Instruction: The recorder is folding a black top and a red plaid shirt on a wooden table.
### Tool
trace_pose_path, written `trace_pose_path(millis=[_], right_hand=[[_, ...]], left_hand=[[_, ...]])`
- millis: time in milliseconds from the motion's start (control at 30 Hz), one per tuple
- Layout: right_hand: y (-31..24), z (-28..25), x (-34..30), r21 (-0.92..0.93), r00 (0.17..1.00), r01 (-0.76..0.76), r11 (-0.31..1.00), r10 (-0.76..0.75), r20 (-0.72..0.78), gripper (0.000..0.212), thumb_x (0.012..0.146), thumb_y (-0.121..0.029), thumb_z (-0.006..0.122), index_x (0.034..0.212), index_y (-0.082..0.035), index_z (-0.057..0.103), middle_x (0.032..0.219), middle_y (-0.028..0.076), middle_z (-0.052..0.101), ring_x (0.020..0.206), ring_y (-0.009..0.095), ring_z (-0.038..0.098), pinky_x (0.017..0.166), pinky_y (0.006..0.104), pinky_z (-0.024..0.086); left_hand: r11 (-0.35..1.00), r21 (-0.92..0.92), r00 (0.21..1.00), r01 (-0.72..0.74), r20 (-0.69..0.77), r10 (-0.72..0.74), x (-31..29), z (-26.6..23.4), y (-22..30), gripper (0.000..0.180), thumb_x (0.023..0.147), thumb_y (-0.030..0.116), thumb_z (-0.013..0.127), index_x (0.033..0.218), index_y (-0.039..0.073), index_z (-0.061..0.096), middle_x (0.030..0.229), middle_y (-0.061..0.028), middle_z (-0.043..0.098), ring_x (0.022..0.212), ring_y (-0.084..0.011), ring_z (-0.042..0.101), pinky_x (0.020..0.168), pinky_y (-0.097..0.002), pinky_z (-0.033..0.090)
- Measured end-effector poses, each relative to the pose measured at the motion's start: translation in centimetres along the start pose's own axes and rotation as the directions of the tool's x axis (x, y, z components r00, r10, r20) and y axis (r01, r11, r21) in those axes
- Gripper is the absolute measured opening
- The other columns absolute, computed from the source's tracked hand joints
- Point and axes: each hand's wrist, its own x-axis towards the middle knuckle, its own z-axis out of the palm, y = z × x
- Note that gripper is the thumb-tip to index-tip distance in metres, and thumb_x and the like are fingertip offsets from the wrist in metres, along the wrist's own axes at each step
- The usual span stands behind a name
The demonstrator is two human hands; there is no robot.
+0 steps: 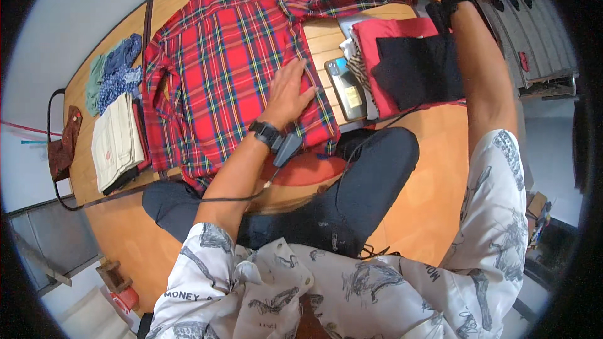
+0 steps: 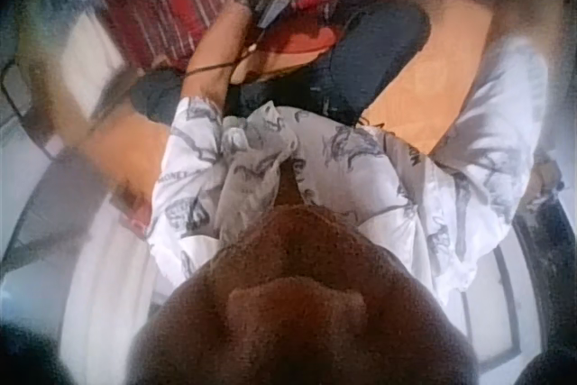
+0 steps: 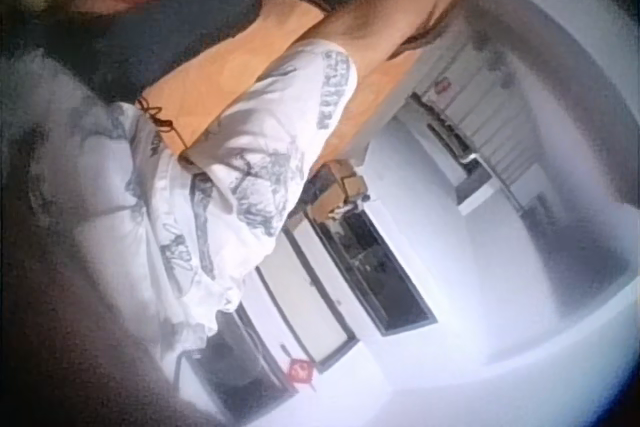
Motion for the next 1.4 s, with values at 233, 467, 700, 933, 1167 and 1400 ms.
trace_pose_path(millis=[233, 467, 700, 933, 1167, 1400], right_hand=[[4.3, 1.6, 1.1, 0.073, 0.998, -0.005, 0.997, 0.0, 0.068, 0.02, 0.083, -0.018, 0.066, 0.095, -0.003, 0.07, 0.093, 0.025, 0.069, 0.086, 0.044, 0.068, 0.076, 0.0493, 0.055], [1.2, 1.5, -0.1, -0.471, 0.992, -0.105, 0.876, 0.122, 0.007, 0.03, 0.083, -0.022, 0.062, 0.11, -0.013, 0.072, 0.103, 0.022, 0.072, 0.112, 0.037, 0.067, 0.099, 0.0453, 0.052], [-9.7, 7.8, -5.1, -0.005, 0.705, 0.57, 0.822, -0.486, 0.517, 0.031, 0.087, -0.024, 0.067, 0.11, -0.005, 0.072, 0.105, 0.021, 0.072, 0.105, 0.038, 0.068, 0.09, 0.0475, 0.054], [-16.0, 15.1, -16.8, 0.103, 0.534, 0.389, 0.916, -0.315, 0.785, 0.029, 0.085, -0.015, 0.064, 0.111, -0.004, 0.07, 0.117, 0.021, 0.068, 0.106, 0.042, 0.068, 0.089, 0.0538, 0.056], [-11.7, 19.7, -17.0, 0.062, 0.587, 0.55, 0.833, -0.438, 0.68, 0.029, 0.099, -0.018, 0.049, 0.125, -0.008, 0.055, 0.125, 0.016, 0.057, 0.112, 0.04, 0.063, 0.083, 0.0567, 0.058], [-14.4, 16.8, -18.1, 0.03, 0.676, 0.588, 0.808, -0.512, 0.53, 0.032, 0.096, -0.019, 0.054, 0.125, -0.006, 0.057, 0.124, 0.02, 0.06, 0.109, 0.042, 0.064, 0.087, 0.0528, 0.058]], left_hand=[[0.993, -0.091, 0.982, 0.079, -0.164, -0.093, 0.3, -1.6, -2.2, 0.045, 0.099, 0.02, 0.058, 0.139, 0.002, 0.053, 0.144, -0.0226, 0.052, 0.13, -0.0416, 0.05, 0.111, -0.0481, 0.039], [0.936, 0.338, 0.994, 0.098, -0.072, -0.078, 0.8, -1.5, -5.2, 0.047, 0.098, 0.028, 0.06, 0.14, 0.009, 0.055, 0.151, -0.0147, 0.047, 0.142, -0.0387, 0.037, 0.11, -0.0595, 0.032], [0.883, 0.447, 0.985, 0.144, 0.021, -0.171, 3.2, -4.6, -6.5, 0.082, 0.083, 0.063, 0.07, 0.148, 0.017, 0.049, 0.159, -0.0146, 0.037, 0.148, -0.0443, 0.024, 0.106, -0.0792, 0.02], [0.841, 0.457, 0.93, 0.291, 0.069, -0.36, 3.3, -7.1, -9.6, 0.094, 0.084, 0.076, 0.06, 0.157, 0.023, 0.035, 0.167, -0.0106, 0.021, 0.153, -0.0419, 0.016, 0.112, -0.0796, 0.01], [0.81, 0.525, 0.934, 0.262, 0.074, -0.35, 2.3, -9.2, -13.9, 0.099, 0.084, 0.081, 0.054, 0.161, 0.025, 0.026, 0.17, -0.0072, 0.015, 0.155, -0.0395, 0.011, 0.113, -0.0793, 0.006], [0.806, 0.545, 0.963, 0.233, -0.016, -0.268, 2.5, -8.7, -17.0, 0.105, 0.084, 0.086, 0.046, 0.164, 0.026, 0.014, 0.171, -0.0074, 0.01, 0.156, -0.0379, 0.009, 0.113, -0.0792, 0.004]])
